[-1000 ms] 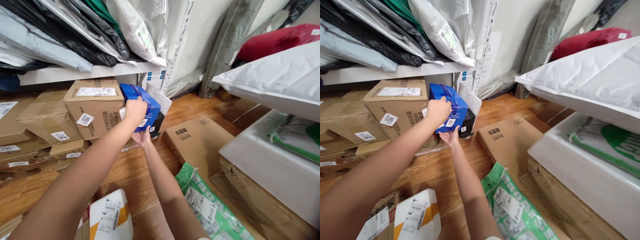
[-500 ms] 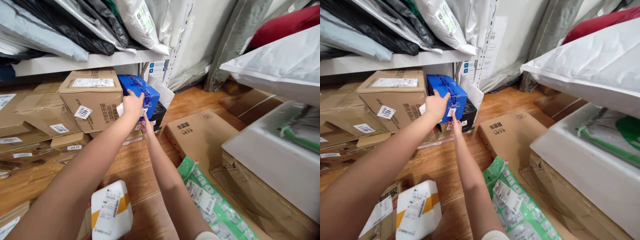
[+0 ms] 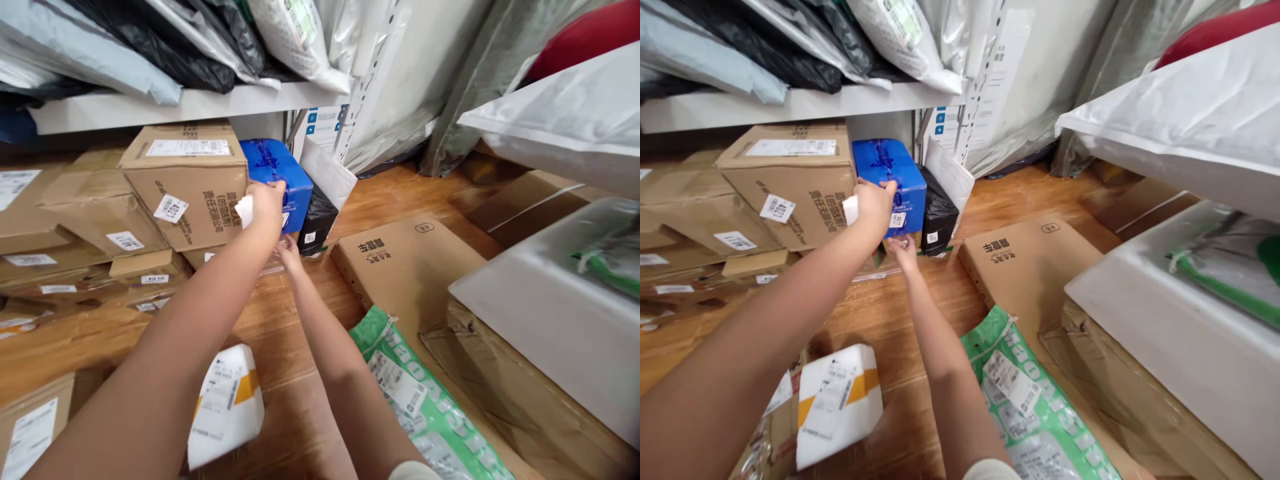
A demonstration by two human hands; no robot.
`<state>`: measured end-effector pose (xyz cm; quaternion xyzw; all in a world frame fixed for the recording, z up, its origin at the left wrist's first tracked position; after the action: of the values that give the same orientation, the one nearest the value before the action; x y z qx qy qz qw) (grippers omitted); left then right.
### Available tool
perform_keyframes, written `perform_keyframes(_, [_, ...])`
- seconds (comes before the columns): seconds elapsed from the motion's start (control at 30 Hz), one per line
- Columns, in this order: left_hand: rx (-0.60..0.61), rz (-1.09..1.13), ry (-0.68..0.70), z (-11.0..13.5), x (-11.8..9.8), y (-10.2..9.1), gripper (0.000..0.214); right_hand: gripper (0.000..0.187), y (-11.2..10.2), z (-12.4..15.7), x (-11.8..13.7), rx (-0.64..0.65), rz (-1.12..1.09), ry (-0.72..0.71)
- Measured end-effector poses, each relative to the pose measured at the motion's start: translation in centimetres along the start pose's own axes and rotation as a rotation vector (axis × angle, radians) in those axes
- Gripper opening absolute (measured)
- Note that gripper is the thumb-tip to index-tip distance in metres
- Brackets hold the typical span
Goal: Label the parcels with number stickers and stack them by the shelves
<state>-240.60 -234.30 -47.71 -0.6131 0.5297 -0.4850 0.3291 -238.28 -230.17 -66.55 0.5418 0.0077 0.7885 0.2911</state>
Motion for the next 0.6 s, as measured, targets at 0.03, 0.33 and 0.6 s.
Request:
perform_keyframes(0.03, [-0.022,0.017,0.0,0.5,-0.2,-0.2,0.051,0.032,-1.0,0.7,-0.8,0.024,0.046,0.019])
perform_keyframes(0.33, [0.433,0.313,0.117,25.6,10.1,2.8,0.048,0.037,-14.9,14.7,-12.6,0.404,0.423,0.377])
perform_keyframes(0.6, [0.903,0.843,-0.512,41.7,17.0,11.1,0.06,0.054,-14.5,22.7,-15.3,0.73,0.35,0.575])
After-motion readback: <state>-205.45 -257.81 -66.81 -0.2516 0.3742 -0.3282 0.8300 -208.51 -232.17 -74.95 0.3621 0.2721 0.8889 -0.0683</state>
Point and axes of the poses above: each hand's wrist, its own z-axis away from the middle knuckle, its own y-axis out of the palm, x = y × z, the point moved 1 cm from there along -z, towards the middle knuckle, and after that the axes turned 13 degrees about -x, right-handed, at the moved point
